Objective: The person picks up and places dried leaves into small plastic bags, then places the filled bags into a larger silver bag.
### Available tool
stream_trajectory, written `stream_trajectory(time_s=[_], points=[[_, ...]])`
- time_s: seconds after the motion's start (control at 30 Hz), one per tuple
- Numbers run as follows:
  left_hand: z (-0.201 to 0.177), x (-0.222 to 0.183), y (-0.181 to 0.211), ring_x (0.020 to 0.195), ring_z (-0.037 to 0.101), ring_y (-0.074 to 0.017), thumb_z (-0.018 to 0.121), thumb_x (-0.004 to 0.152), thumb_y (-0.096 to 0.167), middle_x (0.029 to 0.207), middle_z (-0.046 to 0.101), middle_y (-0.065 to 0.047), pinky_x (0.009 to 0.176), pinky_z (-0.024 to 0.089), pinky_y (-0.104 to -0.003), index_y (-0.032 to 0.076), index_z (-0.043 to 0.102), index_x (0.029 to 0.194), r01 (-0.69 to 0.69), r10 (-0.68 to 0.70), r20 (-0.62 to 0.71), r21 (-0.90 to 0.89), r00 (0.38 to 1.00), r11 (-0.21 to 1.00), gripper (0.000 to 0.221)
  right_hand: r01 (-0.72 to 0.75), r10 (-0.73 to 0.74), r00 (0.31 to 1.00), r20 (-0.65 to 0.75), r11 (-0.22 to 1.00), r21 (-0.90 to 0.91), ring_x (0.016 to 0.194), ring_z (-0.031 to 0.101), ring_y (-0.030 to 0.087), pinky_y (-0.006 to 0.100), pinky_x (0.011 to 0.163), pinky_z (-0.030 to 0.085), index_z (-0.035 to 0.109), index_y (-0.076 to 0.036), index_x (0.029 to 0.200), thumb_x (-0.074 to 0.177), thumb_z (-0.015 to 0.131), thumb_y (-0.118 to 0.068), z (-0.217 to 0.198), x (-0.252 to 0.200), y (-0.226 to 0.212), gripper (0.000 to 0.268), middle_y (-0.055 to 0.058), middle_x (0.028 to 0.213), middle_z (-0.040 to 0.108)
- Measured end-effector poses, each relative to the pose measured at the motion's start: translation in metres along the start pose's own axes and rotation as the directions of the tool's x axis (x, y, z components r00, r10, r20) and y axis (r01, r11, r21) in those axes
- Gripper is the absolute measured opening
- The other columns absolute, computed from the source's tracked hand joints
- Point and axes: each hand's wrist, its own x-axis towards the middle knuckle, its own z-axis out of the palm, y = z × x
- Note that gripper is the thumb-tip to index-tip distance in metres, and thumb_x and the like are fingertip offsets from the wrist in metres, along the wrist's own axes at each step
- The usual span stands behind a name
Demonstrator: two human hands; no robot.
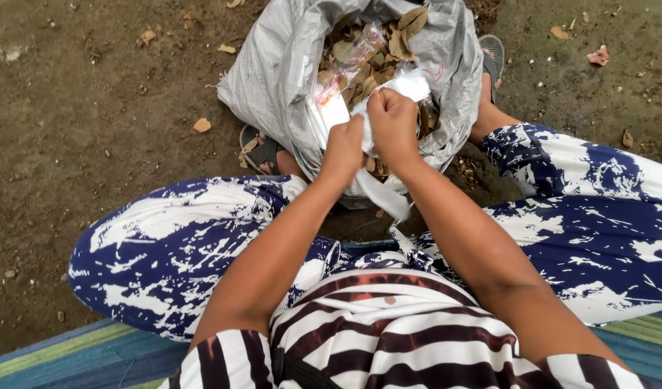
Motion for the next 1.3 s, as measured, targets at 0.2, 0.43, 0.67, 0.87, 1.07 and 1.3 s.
stream_trajectory(time_s=[0.2,0.43,0.67,0.87,1.07,1.3], points=[[-0.016,0.041,-0.031,0.054,0.045,-0.0118,0.045,0.106,0.033,0.059,0.048,0.002,0.049,0.038,-0.025,0.014,0.059,0.071,0.05,-0.075,-0.106,-0.218,0.991,0.975,0.042,0.151,-0.14,0.985,0.104,0.982,-0.11,0.052,0.045,0.015,0.036,0.052,0.04,0.047,-0.005,0.059,0.101,0.056,-0.016,0.018,-0.03,-0.023,0.044,0.009,0.046,0.045],[-0.026,0.052,-0.037,0.051,0.047,-0.0094,0.06,0.097,0.03,0.056,0.051,0.002,0.052,0.043,-0.024,0.014,0.059,0.066,0.076,-0.1,-0.049,-0.364,0.994,0.928,0.035,0.438,-0.435,0.896,0.088,0.834,-0.336,0.051,0.056,0.044,0.047,0.052,0.04,0.053,-0.002,0.064,0.097,0.06,-0.016,0.026,-0.058,-0.046,0.036,0.021,0.049,0.051],[-0.013,0.041,-0.011,0.043,0.035,-0.014,0.042,0.094,0.022,0.054,0.035,-0.004,0.034,0.028,-0.032,0.008,0.047,0.069,0.065,-0.076,-0.038,-0.244,0.996,0.968,0.029,-0.116,0.102,0.984,0.146,0.989,0.091,0.047,0.041,0.009,0.024,0.043,0.035,0.057,-0.014,0.08,0.107,0.054,-0.012,-0.013,0.003,-0.051,0.027,-0.003,0.064,0.051],[-0.01,0.038,0.002,0.042,0.027,-0.0143,0.036,0.087,0.016,0.054,0.03,-0.002,0.039,0.018,-0.034,0.014,0.037,0.067,0.172,-0.203,-0.063,-0.33,0.977,0.928,0.02,-0.604,0.485,0.697,0.527,0.794,0.068,0.062,0.056,0.015,0.024,0.047,0.047,0.054,-0.007,0.115,0.108,0.035,-0.028,-0.038,-0.012,-0.082,0.029,0.011,0.092,0.062],[0.001,0.032,-0.001,0.043,0.028,-0.0142,0.036,0.088,0.016,0.054,0.031,-0.002,0.04,0.02,-0.034,0.014,0.038,0.067,0.162,-0.193,-0.066,-0.317,0.979,0.934,0.021,0.105,-0.044,0.98,0.193,0.941,-0.322,0.041,0.048,0.017,0.028,0.038,0.036,0.062,-0.018,0.075,0.106,0.05,-0.031,-0.013,-0.041,-0.068,0.036,0.007,0.093,0.057],[0.016,0.026,-0.003,0.045,0.029,-0.0142,0.036,0.089,0.017,0.055,0.032,-0.002,0.042,0.021,-0.033,0.014,0.039,0.068,0.161,-0.195,-0.086,-0.302,0.977,0.94,0.022,0.19,-0.179,0.981,0.071,0.963,-0.192,0.049,0.053,0.014,0.033,0.049,0.045,0.058,-0.009,0.059,0.099,0.059,-0.015,-0.009,0.021,0.009,0.041,0.0,0.047,0.05]])
